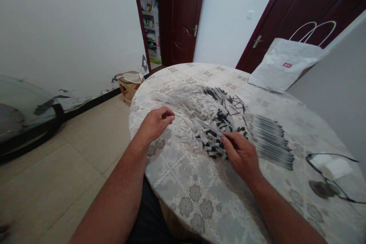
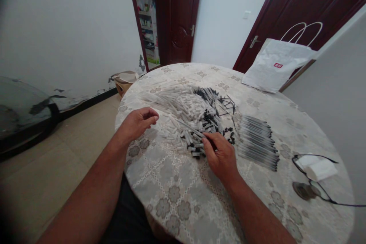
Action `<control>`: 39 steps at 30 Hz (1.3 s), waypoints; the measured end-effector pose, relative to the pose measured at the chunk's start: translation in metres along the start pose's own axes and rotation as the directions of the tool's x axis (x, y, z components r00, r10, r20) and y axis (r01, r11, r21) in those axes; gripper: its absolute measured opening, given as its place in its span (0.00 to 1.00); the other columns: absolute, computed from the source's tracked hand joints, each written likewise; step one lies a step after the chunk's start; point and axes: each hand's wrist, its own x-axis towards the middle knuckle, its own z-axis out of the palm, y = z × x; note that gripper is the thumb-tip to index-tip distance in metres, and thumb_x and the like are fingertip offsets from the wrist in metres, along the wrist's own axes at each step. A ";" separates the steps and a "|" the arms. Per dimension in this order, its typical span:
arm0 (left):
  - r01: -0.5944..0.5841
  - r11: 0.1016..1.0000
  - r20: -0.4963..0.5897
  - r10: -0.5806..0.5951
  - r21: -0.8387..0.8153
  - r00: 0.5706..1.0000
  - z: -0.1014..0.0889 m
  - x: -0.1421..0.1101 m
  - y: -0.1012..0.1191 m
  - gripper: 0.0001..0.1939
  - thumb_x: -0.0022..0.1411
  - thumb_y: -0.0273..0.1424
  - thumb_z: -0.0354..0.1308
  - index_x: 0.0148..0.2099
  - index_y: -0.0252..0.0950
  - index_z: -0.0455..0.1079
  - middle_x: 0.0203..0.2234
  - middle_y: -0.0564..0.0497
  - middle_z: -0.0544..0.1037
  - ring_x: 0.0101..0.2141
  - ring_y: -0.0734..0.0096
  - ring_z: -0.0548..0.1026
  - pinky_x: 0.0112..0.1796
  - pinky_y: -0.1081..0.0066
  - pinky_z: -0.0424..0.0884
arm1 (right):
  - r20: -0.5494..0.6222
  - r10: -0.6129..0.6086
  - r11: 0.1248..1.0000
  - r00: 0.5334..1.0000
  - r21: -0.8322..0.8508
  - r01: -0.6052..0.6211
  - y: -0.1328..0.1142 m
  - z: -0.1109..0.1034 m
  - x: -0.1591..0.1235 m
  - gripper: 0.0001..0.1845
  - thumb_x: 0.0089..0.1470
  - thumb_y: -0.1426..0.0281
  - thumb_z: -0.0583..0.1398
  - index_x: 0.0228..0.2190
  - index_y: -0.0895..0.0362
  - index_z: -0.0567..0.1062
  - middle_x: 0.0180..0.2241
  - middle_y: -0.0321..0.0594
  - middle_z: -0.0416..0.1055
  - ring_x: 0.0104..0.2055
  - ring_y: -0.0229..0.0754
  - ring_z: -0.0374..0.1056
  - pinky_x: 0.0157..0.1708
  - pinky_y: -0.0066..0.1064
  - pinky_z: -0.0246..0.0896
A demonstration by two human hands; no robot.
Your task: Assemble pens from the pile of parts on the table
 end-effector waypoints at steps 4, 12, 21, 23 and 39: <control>-0.084 0.972 0.108 0.062 0.220 0.992 0.011 -0.002 -0.004 0.07 0.61 0.31 0.60 0.40 0.38 0.78 0.34 0.47 0.82 0.35 0.62 0.77 0.42 0.64 0.70 | -0.034 0.008 1.000 0.999 -0.013 -0.009 0.001 0.000 0.001 0.11 0.65 0.63 0.60 0.45 0.53 0.79 0.37 0.41 0.78 0.35 0.43 0.73 0.36 0.33 0.67; -0.201 0.918 0.266 0.110 0.343 0.958 0.021 -0.001 -0.019 0.14 0.59 0.26 0.60 0.46 0.40 0.81 0.41 0.43 0.81 0.42 0.56 0.77 0.47 0.62 0.68 | -0.024 0.006 1.000 1.000 -0.017 -0.007 0.005 0.001 0.001 0.11 0.65 0.63 0.60 0.44 0.54 0.79 0.38 0.42 0.77 0.35 0.43 0.72 0.36 0.34 0.66; -0.264 0.846 0.345 0.103 0.463 0.933 0.028 0.001 -0.023 0.12 0.62 0.28 0.60 0.47 0.40 0.79 0.41 0.43 0.79 0.42 0.58 0.75 0.44 0.65 0.66 | -0.006 0.001 1.000 1.000 -0.007 -0.001 0.004 0.003 0.001 0.11 0.65 0.63 0.60 0.44 0.54 0.79 0.37 0.41 0.77 0.35 0.42 0.72 0.36 0.33 0.66; -0.270 0.851 0.349 0.111 0.450 0.931 0.029 0.002 -0.024 0.11 0.62 0.29 0.61 0.47 0.40 0.78 0.40 0.44 0.78 0.41 0.58 0.75 0.44 0.65 0.66 | -0.014 -0.001 1.000 1.000 -0.004 0.001 0.005 0.003 0.000 0.11 0.65 0.64 0.60 0.44 0.54 0.79 0.37 0.41 0.77 0.35 0.42 0.72 0.36 0.33 0.66; -0.302 0.842 0.306 0.173 0.448 0.936 0.037 0.004 -0.033 0.11 0.62 0.26 0.54 0.46 0.39 0.74 0.41 0.44 0.78 0.41 0.59 0.75 0.44 0.64 0.68 | -0.003 -0.028 1.000 1.000 -0.006 0.028 0.007 0.005 0.000 0.10 0.65 0.65 0.60 0.44 0.54 0.79 0.38 0.41 0.78 0.37 0.43 0.74 0.38 0.33 0.67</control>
